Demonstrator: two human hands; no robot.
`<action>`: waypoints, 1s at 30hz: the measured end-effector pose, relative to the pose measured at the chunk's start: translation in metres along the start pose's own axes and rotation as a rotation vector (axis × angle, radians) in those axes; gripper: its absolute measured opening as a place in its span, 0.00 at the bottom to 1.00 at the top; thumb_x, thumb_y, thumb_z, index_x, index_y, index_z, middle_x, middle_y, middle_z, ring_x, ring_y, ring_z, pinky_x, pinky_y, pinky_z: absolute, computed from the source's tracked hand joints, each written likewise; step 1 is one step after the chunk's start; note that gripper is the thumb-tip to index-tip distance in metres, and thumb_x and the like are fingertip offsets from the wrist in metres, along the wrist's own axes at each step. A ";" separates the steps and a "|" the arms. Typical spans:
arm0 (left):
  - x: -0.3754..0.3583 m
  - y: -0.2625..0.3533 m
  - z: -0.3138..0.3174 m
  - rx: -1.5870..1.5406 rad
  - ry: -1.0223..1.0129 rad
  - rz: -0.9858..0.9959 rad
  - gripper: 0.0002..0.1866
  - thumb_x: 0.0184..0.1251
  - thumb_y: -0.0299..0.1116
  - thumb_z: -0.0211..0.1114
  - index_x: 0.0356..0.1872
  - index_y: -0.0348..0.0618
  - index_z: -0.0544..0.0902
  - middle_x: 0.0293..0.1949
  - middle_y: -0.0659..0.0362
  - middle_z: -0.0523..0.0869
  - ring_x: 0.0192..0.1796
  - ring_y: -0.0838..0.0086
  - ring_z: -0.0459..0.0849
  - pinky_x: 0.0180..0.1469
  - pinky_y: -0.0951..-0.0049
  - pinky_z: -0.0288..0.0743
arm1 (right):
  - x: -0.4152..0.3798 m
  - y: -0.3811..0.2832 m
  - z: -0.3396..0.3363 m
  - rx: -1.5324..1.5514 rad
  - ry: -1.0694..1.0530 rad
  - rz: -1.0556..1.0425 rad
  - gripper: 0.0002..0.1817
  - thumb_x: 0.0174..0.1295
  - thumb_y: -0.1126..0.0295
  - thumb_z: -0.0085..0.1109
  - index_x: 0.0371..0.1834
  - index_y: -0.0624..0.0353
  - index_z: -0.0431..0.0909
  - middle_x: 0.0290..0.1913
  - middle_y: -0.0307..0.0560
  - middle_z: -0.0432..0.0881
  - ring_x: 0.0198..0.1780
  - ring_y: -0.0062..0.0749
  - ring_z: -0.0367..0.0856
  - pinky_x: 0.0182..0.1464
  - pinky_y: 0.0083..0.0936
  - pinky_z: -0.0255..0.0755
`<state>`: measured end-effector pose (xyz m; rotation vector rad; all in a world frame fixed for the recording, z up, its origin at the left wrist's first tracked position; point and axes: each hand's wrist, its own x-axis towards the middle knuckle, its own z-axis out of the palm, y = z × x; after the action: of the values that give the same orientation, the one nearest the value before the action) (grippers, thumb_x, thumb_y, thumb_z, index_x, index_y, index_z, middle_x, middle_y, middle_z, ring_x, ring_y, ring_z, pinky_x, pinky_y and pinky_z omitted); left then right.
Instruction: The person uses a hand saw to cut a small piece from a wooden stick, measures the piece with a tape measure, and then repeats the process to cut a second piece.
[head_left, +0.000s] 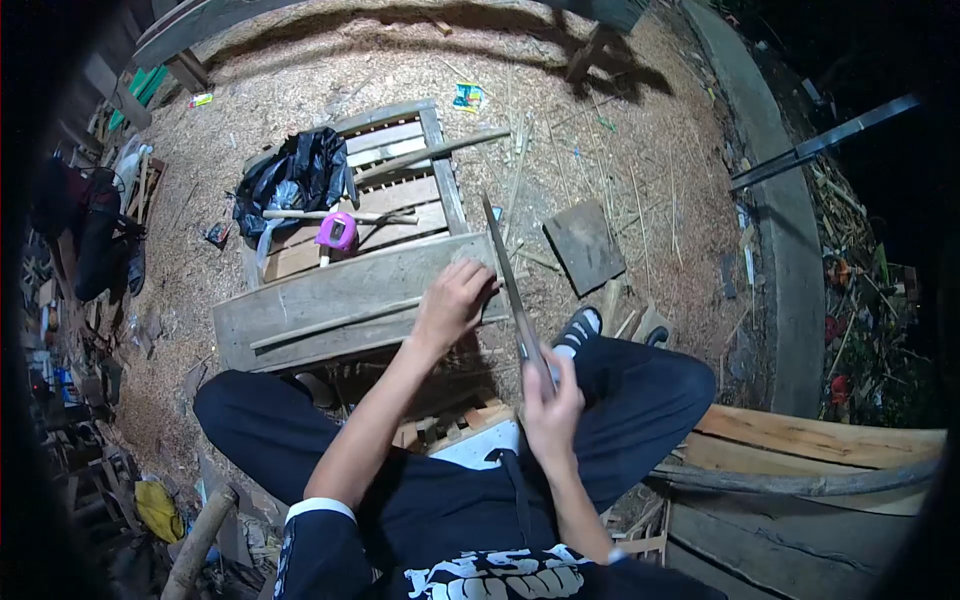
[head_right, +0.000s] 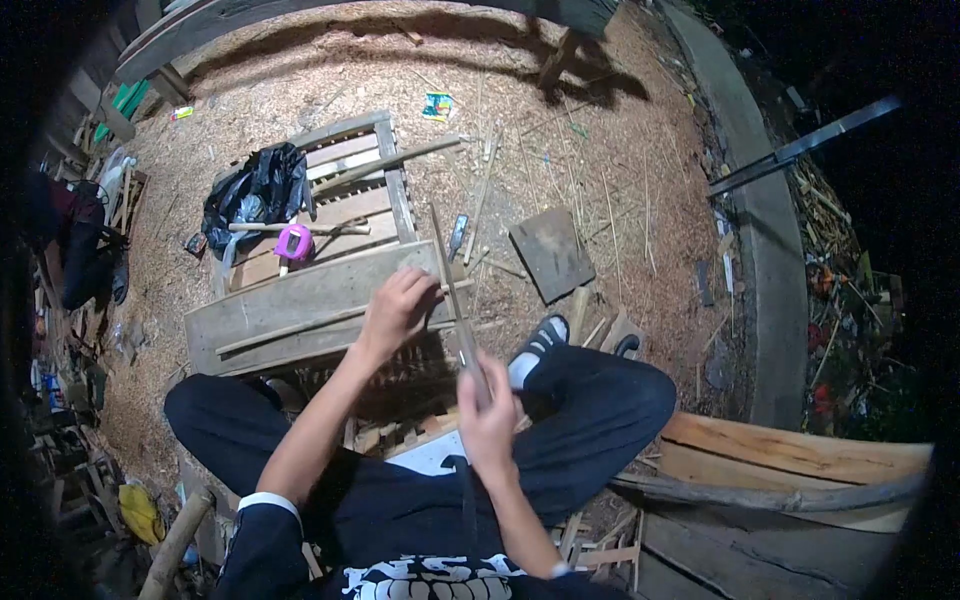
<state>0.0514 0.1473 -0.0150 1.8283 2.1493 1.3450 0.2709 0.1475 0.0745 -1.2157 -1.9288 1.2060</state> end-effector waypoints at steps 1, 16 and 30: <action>0.000 0.001 -0.002 0.019 -0.035 -0.021 0.10 0.67 0.27 0.74 0.46 0.37 0.84 0.42 0.49 0.84 0.47 0.50 0.84 0.50 0.54 0.79 | 0.018 -0.004 0.010 -0.007 -0.037 0.039 0.18 0.76 0.68 0.64 0.63 0.67 0.79 0.54 0.58 0.91 0.53 0.41 0.92 0.57 0.35 0.82; 0.000 -0.001 -0.002 0.000 -0.018 0.022 0.10 0.67 0.25 0.72 0.47 0.36 0.85 0.42 0.48 0.85 0.47 0.49 0.84 0.50 0.53 0.79 | -0.027 0.007 -0.014 0.006 0.021 -0.022 0.16 0.77 0.67 0.62 0.61 0.65 0.79 0.45 0.53 0.90 0.41 0.27 0.88 0.44 0.31 0.80; -0.002 0.003 -0.002 0.003 -0.018 0.038 0.10 0.68 0.28 0.73 0.46 0.37 0.84 0.42 0.49 0.84 0.47 0.48 0.84 0.50 0.53 0.78 | -0.019 -0.003 -0.019 0.026 -0.012 0.026 0.16 0.76 0.69 0.63 0.61 0.66 0.80 0.42 0.49 0.89 0.42 0.26 0.87 0.47 0.28 0.80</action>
<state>0.0534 0.1445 -0.0130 1.8842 2.1195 1.3284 0.2932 0.1376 0.0858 -1.2255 -1.9056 1.2509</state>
